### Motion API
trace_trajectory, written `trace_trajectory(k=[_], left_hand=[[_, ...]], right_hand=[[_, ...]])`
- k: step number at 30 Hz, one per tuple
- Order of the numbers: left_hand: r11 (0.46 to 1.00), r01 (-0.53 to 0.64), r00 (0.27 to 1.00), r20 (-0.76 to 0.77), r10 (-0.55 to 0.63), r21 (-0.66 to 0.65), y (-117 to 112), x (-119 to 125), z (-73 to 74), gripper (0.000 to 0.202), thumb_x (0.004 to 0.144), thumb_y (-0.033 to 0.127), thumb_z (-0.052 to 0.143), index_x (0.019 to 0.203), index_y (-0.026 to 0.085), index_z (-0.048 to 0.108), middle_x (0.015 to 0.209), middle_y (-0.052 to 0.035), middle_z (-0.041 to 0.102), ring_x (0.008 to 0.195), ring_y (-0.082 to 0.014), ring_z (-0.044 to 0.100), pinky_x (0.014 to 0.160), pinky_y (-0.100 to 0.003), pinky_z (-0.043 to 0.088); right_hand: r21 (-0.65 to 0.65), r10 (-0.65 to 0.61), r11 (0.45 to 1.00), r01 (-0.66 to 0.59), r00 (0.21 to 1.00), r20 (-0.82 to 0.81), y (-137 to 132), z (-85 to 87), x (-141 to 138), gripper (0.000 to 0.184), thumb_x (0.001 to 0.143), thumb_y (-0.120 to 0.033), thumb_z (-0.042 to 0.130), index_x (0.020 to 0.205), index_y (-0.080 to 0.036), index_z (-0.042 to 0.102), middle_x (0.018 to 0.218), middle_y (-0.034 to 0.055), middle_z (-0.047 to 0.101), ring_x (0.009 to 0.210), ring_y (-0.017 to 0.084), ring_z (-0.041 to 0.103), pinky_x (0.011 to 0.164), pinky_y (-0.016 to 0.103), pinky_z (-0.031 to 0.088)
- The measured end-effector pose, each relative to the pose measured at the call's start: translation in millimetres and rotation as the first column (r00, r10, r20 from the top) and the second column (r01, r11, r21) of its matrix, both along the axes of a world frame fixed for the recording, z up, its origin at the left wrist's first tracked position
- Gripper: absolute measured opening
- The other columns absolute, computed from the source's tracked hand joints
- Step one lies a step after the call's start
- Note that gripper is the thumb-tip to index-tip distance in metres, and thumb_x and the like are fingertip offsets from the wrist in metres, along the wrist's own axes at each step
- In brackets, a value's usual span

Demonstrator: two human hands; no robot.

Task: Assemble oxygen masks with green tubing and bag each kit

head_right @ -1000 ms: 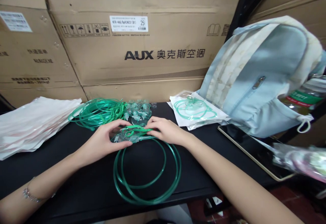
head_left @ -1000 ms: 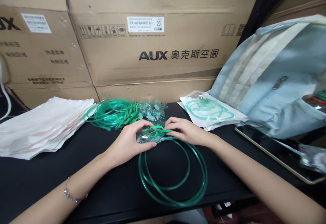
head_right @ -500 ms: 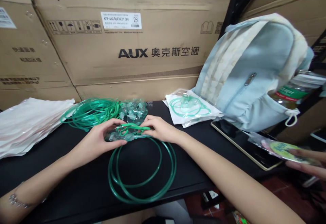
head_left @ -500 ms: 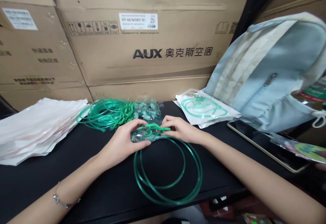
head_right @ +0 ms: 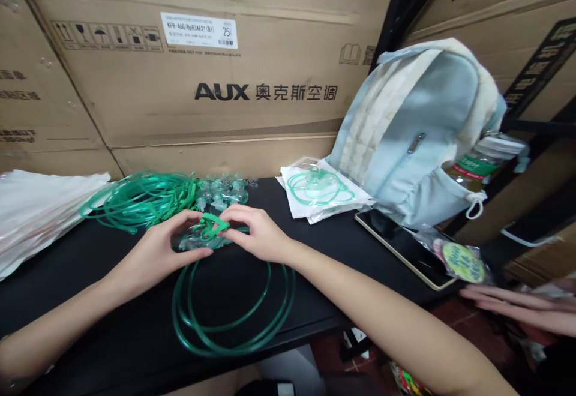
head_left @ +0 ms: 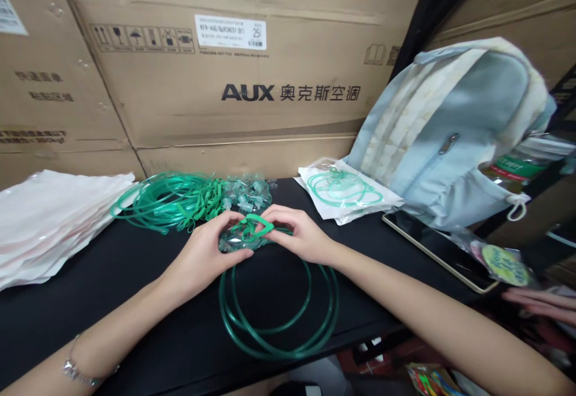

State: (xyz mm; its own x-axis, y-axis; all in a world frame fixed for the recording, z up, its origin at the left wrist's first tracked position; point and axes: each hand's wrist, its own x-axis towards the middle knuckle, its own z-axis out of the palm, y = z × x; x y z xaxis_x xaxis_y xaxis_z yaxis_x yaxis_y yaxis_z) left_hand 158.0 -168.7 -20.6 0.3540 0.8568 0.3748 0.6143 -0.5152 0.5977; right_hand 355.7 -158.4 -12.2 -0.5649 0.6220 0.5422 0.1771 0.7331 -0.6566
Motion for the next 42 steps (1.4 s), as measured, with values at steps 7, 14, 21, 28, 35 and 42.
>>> trace_trajectory(k=[7,14,21,28,35,42], left_hand=[[0.998,0.011,0.999,0.052,-0.014,0.059,-1,0,-0.4,0.049,0.068,0.035,0.066,0.112,0.023,0.047,0.110,-0.0038,0.058,0.105,-0.0218,0.054,0.088,-0.035,0.046],[0.970,0.195,0.981,-0.048,-0.190,0.142,-1,5,-0.9,0.033,0.076,0.024,0.060,0.108,0.024,0.056,0.105,-0.0041,0.057,0.099,-0.0184,0.056,0.086,-0.034,0.045],[0.988,0.078,0.997,0.009,-0.080,0.132,3,3,1.4,0.028,0.074,0.027,0.062,0.101,0.020,0.058,0.104,-0.0066,0.059,0.099,-0.0210,0.055,0.087,-0.039,0.044],[0.992,0.081,0.990,0.107,-0.091,0.093,1,4,3.8,0.026,0.071,0.028,0.065,0.096,0.020,0.062,0.105,-0.0044,0.064,0.102,-0.0203,0.057,0.091,-0.034,0.043],[0.991,0.096,0.988,0.109,-0.106,0.093,-5,15,2.7,0.051,0.070,0.023,0.066,0.119,0.021,0.050,0.119,-0.0030,0.058,0.108,-0.0176,0.055,0.092,-0.030,0.045],[0.976,0.173,0.980,0.076,-0.183,0.129,1,11,-4.6,0.039,0.075,0.025,0.062,0.113,0.025,0.057,0.116,-0.0028,0.060,0.110,-0.0185,0.054,0.095,-0.035,0.043]], right_hand=[[0.179,-0.130,0.977,0.115,0.989,0.074,1,-0.8,2,0.015,0.077,-0.007,0.054,0.081,-0.018,0.064,0.082,0.0028,0.060,0.085,0.015,0.052,0.082,0.031,0.043],[-0.016,-0.120,0.992,0.124,0.981,0.155,6,-4.7,0,0.003,0.074,-0.017,0.063,0.074,-0.015,0.065,0.076,0.0006,0.049,0.070,0.011,0.050,0.065,0.026,0.044],[-0.492,0.021,0.868,-0.065,0.995,-0.095,9,0.4,7,0.044,0.064,-0.015,0.070,0.105,-0.018,0.053,0.087,-0.0010,0.053,0.077,0.009,0.057,0.071,0.025,0.049],[-0.448,-0.056,0.894,-0.025,0.985,-0.166,5,8.6,8,0.021,0.071,-0.023,0.065,0.090,-0.016,0.061,0.081,0.0024,0.062,0.077,0.014,0.062,0.069,0.028,0.051],[-0.030,-0.255,0.967,0.254,0.966,-0.040,3,-1.5,-6,0.009,0.072,-0.019,0.063,0.073,-0.020,0.071,0.079,0.0028,0.056,0.071,0.013,0.054,0.060,0.026,0.045],[-0.246,-0.150,0.957,0.152,0.988,0.028,5,5.0,5,0.038,0.072,-0.016,0.061,0.110,-0.017,0.059,0.085,0.0033,0.066,0.077,0.015,0.061,0.075,0.032,0.050]])
